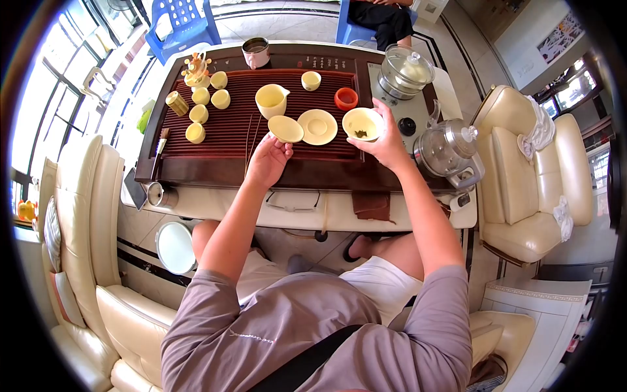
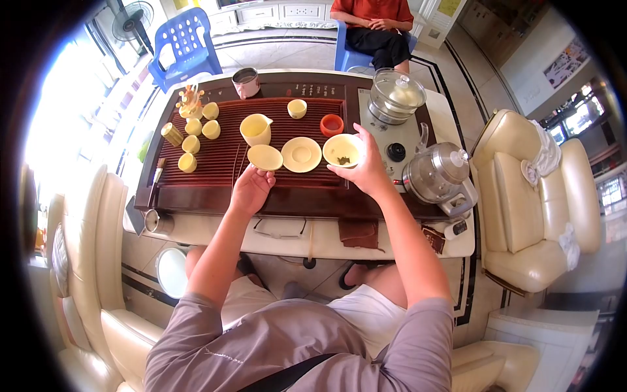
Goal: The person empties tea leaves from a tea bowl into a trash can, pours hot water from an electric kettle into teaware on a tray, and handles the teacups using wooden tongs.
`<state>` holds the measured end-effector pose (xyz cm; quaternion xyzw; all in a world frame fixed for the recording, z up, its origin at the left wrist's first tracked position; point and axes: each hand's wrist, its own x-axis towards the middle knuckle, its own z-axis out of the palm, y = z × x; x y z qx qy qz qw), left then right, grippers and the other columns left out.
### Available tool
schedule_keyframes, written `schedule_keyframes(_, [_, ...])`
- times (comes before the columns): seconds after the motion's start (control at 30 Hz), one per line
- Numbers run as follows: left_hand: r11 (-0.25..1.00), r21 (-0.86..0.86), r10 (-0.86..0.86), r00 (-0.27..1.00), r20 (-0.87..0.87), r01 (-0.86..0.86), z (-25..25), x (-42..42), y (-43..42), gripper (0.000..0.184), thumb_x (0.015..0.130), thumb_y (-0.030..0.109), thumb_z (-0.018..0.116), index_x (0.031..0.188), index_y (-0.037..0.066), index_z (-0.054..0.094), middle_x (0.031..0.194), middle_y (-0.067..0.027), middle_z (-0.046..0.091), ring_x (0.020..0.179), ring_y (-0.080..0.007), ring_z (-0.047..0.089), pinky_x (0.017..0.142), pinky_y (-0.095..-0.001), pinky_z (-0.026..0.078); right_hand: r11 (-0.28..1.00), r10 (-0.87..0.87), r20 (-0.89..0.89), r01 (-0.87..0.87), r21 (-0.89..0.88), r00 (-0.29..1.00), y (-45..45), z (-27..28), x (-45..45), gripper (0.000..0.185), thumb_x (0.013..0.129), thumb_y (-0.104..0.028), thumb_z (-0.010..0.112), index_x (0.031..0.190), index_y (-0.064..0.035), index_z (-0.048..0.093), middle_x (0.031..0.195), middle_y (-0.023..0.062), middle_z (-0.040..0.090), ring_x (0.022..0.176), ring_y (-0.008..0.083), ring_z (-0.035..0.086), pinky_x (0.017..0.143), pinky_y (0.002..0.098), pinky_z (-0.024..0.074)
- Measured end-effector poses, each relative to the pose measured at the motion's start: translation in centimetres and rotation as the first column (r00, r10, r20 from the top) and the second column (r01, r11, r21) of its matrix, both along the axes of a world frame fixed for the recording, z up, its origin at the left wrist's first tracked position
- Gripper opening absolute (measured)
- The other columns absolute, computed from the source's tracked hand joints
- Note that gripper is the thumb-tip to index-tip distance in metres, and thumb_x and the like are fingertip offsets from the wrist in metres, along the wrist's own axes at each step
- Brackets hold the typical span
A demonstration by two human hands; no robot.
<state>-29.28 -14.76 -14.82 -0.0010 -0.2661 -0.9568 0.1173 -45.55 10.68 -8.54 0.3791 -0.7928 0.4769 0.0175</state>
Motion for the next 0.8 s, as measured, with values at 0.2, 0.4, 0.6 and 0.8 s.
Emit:
schedule_keyframes(0.2, [1.000, -0.008, -0.002, 1.000, 0.014, 0.002, 0.0, 0.0, -0.1, 0.016, 0.099, 0.017, 0.053, 0.111, 0.007, 0.055, 0.098, -0.0018, 0.063, 0.087, -0.0147, 0.058, 0.078, -0.0296, 0.047, 0.949, 0.049, 0.178, 0.010, -0.314, 0.983, -0.7, -0.1, 2.4, 0.103, 0.070, -0.017, 0.089, 0.149, -0.0016, 0.024, 0.127, 0.0170, 0.049, 0.118, 0.0247, 0.055, 0.102, 0.0371, 0.0457])
schedule_keyframes(0.4, [1.000, -0.006, -0.010, 1.000, 0.002, 0.010, 0.1, 0.2, 0.0, 0.015, 0.099, 0.017, 0.053, 0.111, 0.008, 0.055, 0.098, -0.0016, 0.063, 0.088, -0.0145, 0.058, 0.079, -0.0296, 0.047, 0.957, -0.023, 0.194, 0.077, -0.281, 0.981, -0.8, -1.3, 2.4, 0.105, 0.071, -0.020, 0.089, 0.150, -0.0016, 0.022, 0.129, 0.0175, 0.047, 0.120, 0.0236, 0.053, 0.105, 0.0361, 0.0431])
schedule_keyframes(0.6, [1.000, -0.008, 0.011, 0.999, 0.042, -0.011, 0.2, 0.1, 0.0, 0.016, 0.099, 0.018, 0.053, 0.111, 0.008, 0.055, 0.099, -0.0016, 0.063, 0.088, -0.0145, 0.058, 0.079, -0.0294, 0.047, 0.991, -0.013, 0.414, 0.066, -0.115, 0.910, 0.4, -0.6, 1.1, 0.114, 0.066, -0.026, 0.092, 0.150, 0.0003, 0.020, 0.130, 0.0206, 0.047, 0.119, 0.0257, 0.053, 0.104, 0.0378, 0.0444])
schedule_keyframes(0.8, [1.000, -0.004, -0.009, 1.000, 0.000, 0.009, -0.1, 0.1, -0.1, 0.016, 0.099, 0.017, 0.053, 0.111, 0.007, 0.055, 0.099, -0.0018, 0.064, 0.089, -0.0144, 0.058, 0.079, -0.0293, 0.048, 0.971, 0.110, 0.496, 0.013, -0.238, 0.861, 0.6, -0.4, 1.4, 0.115, 0.065, -0.025, 0.092, 0.152, -0.0018, 0.019, 0.136, 0.0221, 0.043, 0.126, 0.0266, 0.048, 0.106, 0.0389, 0.0427])
